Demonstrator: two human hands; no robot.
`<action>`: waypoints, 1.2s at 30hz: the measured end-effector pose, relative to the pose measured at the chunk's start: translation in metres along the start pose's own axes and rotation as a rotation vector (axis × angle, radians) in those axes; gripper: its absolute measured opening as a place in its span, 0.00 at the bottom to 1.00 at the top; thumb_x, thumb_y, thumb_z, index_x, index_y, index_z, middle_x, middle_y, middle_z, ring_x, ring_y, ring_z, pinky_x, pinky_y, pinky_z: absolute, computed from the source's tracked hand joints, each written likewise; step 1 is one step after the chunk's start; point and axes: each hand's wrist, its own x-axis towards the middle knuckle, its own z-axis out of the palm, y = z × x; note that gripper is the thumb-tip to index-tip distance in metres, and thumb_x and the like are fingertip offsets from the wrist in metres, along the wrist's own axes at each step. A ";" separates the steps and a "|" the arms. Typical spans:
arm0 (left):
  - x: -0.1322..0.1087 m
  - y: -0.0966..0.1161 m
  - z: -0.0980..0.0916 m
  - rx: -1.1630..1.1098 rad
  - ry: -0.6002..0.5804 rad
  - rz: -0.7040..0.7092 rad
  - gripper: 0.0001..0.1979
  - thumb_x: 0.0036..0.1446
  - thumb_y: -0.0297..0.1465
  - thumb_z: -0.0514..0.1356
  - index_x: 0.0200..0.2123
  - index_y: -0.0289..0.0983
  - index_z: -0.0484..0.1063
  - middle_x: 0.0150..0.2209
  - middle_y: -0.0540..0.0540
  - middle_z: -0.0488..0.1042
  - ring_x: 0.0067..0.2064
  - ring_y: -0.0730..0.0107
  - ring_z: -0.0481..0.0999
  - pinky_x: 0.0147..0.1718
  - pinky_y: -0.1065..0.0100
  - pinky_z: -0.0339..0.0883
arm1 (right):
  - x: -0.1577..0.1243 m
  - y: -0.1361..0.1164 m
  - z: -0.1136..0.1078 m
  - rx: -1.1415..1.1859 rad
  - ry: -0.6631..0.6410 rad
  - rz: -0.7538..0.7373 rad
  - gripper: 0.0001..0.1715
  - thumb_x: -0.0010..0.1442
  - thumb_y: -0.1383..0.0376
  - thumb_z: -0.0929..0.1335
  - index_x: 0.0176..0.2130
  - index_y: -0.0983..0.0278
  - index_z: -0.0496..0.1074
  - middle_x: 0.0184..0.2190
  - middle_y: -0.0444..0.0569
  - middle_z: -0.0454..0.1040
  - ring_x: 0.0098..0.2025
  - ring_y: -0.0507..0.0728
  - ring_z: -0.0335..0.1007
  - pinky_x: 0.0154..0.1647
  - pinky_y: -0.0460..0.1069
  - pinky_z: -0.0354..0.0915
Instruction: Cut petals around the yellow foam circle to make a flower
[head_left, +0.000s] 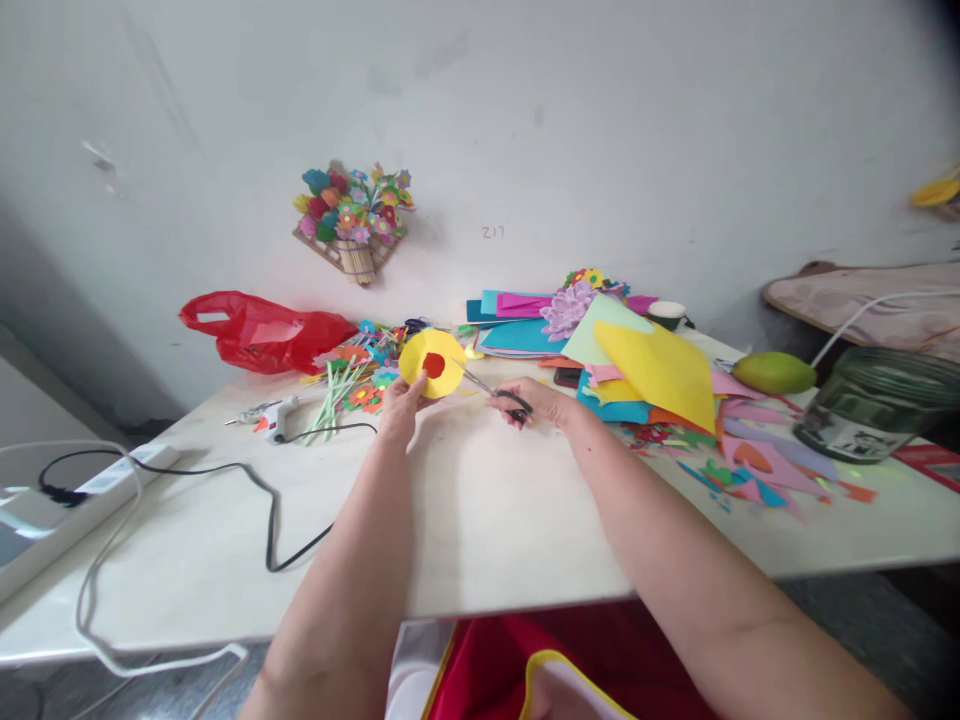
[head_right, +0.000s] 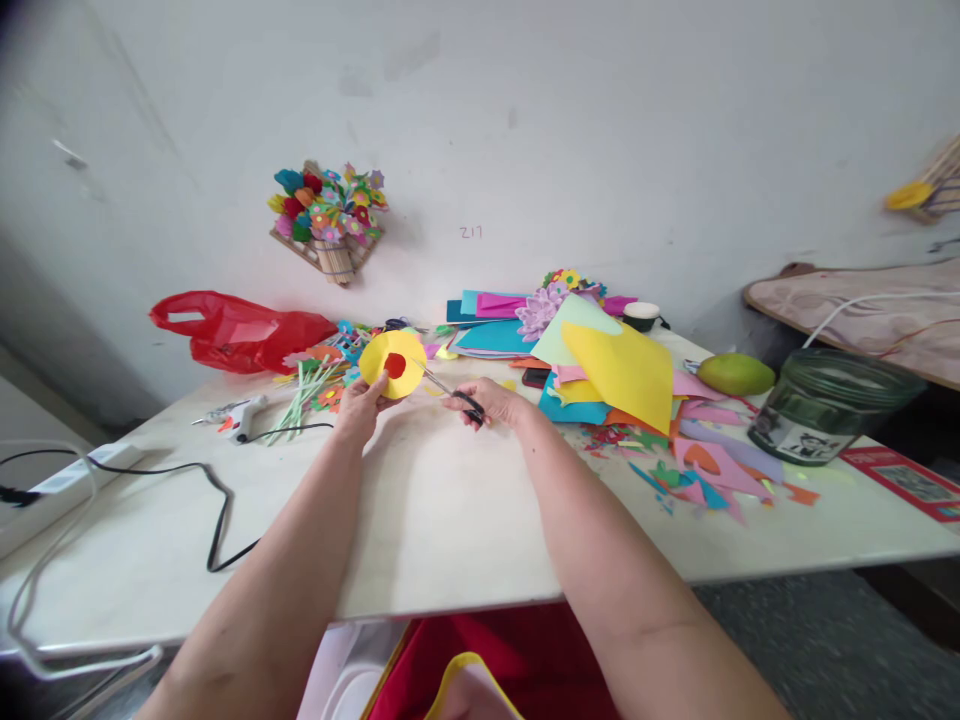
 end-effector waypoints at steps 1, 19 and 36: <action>0.000 0.000 -0.001 0.001 0.010 0.002 0.24 0.41 0.42 0.68 0.39 0.32 0.73 0.37 0.43 0.77 0.32 0.66 0.77 0.33 0.63 0.73 | -0.001 -0.001 -0.002 -0.011 -0.016 0.000 0.18 0.54 0.54 0.67 0.26 0.67 0.65 0.18 0.42 0.68 0.16 0.46 0.61 0.14 0.42 0.52; -0.001 0.003 0.000 0.089 -0.071 -0.026 0.25 0.38 0.45 0.68 0.35 0.32 0.75 0.31 0.43 0.78 0.29 0.66 0.76 0.32 0.64 0.71 | -0.005 -0.009 -0.002 -0.109 -0.160 0.170 0.14 0.54 0.60 0.68 0.24 0.66 0.65 0.14 0.41 0.66 0.14 0.45 0.57 0.15 0.41 0.55; 0.001 0.001 -0.002 0.123 -0.078 -0.040 0.26 0.37 0.46 0.68 0.36 0.34 0.75 0.31 0.44 0.77 0.30 0.66 0.76 0.31 0.66 0.71 | -0.003 -0.005 0.001 -0.105 -0.131 0.162 0.12 0.53 0.60 0.68 0.28 0.68 0.68 0.14 0.39 0.65 0.13 0.44 0.56 0.14 0.40 0.53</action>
